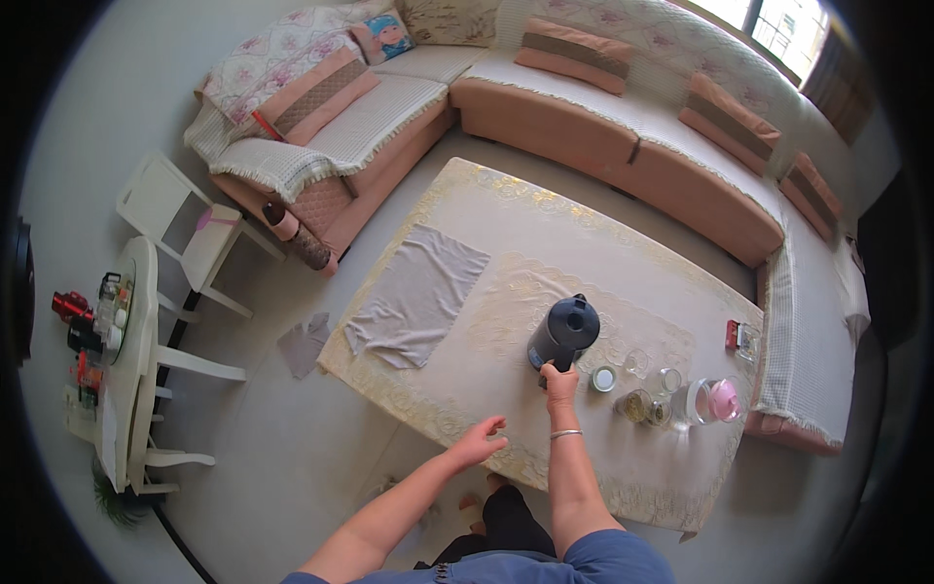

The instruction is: The person removes a black kettle from a water dispenser, places it on a white table, and uses a cloth to wipe the table surface, a red bottle, and a jar by hand.

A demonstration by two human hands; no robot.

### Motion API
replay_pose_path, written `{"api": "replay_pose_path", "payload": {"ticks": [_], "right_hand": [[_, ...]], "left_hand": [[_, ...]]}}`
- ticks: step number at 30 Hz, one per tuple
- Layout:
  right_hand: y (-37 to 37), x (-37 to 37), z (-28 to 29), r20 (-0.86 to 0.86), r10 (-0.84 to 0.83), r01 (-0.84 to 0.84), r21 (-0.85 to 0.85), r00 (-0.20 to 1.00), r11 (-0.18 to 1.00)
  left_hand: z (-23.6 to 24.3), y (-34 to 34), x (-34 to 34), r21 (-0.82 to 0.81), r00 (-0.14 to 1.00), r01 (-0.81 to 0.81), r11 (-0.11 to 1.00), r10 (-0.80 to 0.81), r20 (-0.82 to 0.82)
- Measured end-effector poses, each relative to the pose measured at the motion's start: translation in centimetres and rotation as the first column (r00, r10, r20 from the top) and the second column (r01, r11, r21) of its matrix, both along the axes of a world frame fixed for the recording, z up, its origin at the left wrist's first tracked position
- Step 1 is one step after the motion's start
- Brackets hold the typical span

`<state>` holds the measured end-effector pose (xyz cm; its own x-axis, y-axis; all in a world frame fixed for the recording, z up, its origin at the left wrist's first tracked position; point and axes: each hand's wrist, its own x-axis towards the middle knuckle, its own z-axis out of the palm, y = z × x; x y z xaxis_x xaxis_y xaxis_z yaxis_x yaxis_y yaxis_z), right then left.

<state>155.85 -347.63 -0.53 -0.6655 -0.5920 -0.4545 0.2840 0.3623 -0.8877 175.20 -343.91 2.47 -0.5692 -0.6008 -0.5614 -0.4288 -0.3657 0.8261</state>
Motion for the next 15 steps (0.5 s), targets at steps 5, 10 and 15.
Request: {"api": "replay_pose_path", "payload": {"ticks": [5,10,15], "right_hand": [[-1.5,0.4,-1.3,0.038,-0.059,0.061,-0.042,0.998,0.997],[-1.2,0.4,-4.1,0.057,-0.099,0.103,-0.062,0.993,0.993],[-0.7,-0.4,-6.7,0.089,-0.041,0.042,-0.003,0.995,0.999]], "left_hand": [[-3.1,1.3,1.2,-0.003,0.998,-0.046,0.999,0.046,-0.038],[-6.3,3.6,3.5,0.042,0.989,-0.14,0.989,0.142,-0.046],[-4.6,4.7,5.8,0.026,0.977,-0.2,0.979,0.198,0.083]]}}
